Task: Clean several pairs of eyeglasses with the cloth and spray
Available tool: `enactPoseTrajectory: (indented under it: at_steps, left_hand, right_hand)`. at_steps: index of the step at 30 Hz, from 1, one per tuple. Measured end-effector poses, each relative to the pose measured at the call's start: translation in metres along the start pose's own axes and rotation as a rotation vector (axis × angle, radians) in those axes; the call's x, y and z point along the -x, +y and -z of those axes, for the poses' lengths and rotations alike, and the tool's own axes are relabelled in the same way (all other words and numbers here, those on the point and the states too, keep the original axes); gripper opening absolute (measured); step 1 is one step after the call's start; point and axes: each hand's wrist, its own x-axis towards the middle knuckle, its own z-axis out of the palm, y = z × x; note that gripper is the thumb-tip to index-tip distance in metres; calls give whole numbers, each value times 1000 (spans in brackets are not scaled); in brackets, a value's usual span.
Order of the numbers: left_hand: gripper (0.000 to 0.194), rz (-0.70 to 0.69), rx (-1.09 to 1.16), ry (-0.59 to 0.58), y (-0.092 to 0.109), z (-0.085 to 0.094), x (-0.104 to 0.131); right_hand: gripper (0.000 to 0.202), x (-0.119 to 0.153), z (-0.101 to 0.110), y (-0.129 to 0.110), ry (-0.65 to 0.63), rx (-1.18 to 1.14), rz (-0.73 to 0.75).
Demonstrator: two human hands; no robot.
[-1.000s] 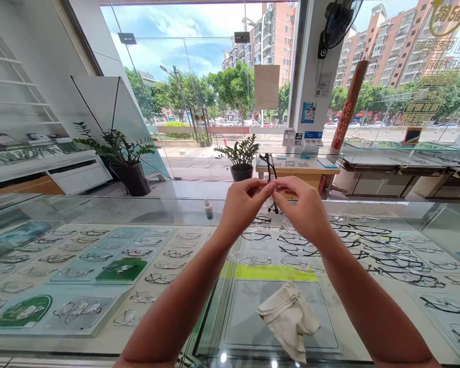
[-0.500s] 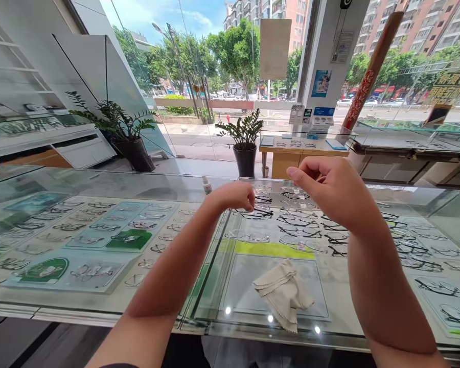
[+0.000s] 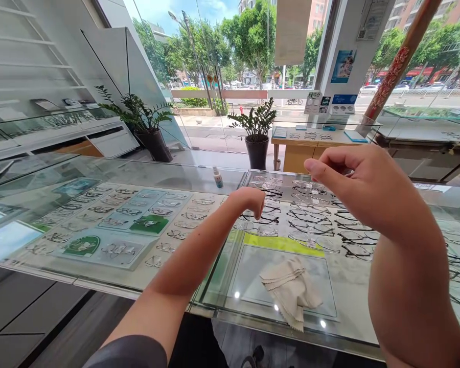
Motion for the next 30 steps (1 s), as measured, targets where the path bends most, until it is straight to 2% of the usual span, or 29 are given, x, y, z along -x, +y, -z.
enactPoseTrajectory:
  at_steps: [9, 12, 16, 23, 26, 30]
  left_hand:
    - [22, -5, 5, 1, -12, 3, -2]
    - [23, -1, -5, 84, -12, 6, -1]
    - [34, -1, -33, 208, -8, 5, -6]
    - [19, -21, -17, 222, -9, -3, -20]
    - [17, -61, 20, 274, -10, 5, -8]
    - [19, -155, 134, 430, -8, 25, 28]
  right_hand:
    - [51, -2, -2, -1, -1, -33, -31]
    - [49, -2, -2, -2, 6, -20, -58]
    - [50, -2, -2, -3, -16, -16, -76]
    - [52, -1, -2, -7, -70, -36, -81]
    - [48, -1, 0, -9, -116, -30, -107]
    - [48, -1, 1, -7, -117, -52, -145]
